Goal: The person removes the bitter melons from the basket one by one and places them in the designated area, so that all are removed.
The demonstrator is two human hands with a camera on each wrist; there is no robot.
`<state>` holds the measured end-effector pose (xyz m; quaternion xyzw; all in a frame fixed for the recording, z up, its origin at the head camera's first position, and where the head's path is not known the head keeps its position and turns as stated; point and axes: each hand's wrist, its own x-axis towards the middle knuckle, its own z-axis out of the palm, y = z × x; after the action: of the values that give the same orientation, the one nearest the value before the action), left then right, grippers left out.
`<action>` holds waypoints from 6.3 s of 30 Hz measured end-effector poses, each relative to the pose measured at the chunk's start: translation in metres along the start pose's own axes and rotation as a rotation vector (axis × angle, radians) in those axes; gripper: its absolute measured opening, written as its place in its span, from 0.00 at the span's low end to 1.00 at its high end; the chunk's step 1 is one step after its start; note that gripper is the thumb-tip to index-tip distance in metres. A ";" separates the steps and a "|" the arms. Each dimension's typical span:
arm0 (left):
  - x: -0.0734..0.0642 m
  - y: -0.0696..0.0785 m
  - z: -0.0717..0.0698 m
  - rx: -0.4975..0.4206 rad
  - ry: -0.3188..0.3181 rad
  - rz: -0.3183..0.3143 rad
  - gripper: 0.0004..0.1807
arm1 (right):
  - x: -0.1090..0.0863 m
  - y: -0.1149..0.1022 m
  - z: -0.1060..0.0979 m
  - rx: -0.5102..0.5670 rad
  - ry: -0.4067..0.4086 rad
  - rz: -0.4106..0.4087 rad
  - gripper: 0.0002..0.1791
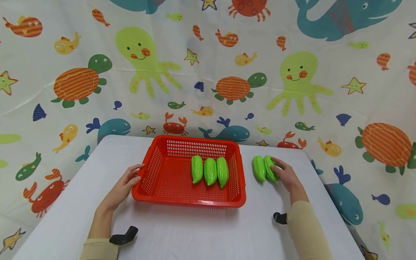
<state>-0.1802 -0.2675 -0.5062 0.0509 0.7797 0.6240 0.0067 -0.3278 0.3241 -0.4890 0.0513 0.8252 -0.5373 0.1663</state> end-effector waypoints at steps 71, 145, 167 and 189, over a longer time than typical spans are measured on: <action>0.000 -0.001 -0.001 -0.020 -0.008 0.000 0.29 | -0.067 -0.154 0.060 0.030 0.249 -0.336 0.44; -0.003 0.001 0.003 -0.004 0.000 0.005 0.29 | -0.026 -0.205 0.173 0.133 -0.066 -0.505 0.32; -0.002 0.000 0.001 0.008 -0.001 0.004 0.29 | 0.008 -0.180 0.194 -0.030 -0.104 -0.579 0.32; -0.003 0.000 0.002 0.005 0.011 0.009 0.29 | 0.013 -0.166 0.199 -0.256 -0.242 -0.417 0.33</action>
<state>-0.1774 -0.2656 -0.5065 0.0511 0.7810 0.6224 -0.0004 -0.3403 0.0739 -0.4223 -0.2056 0.8534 -0.4533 0.1548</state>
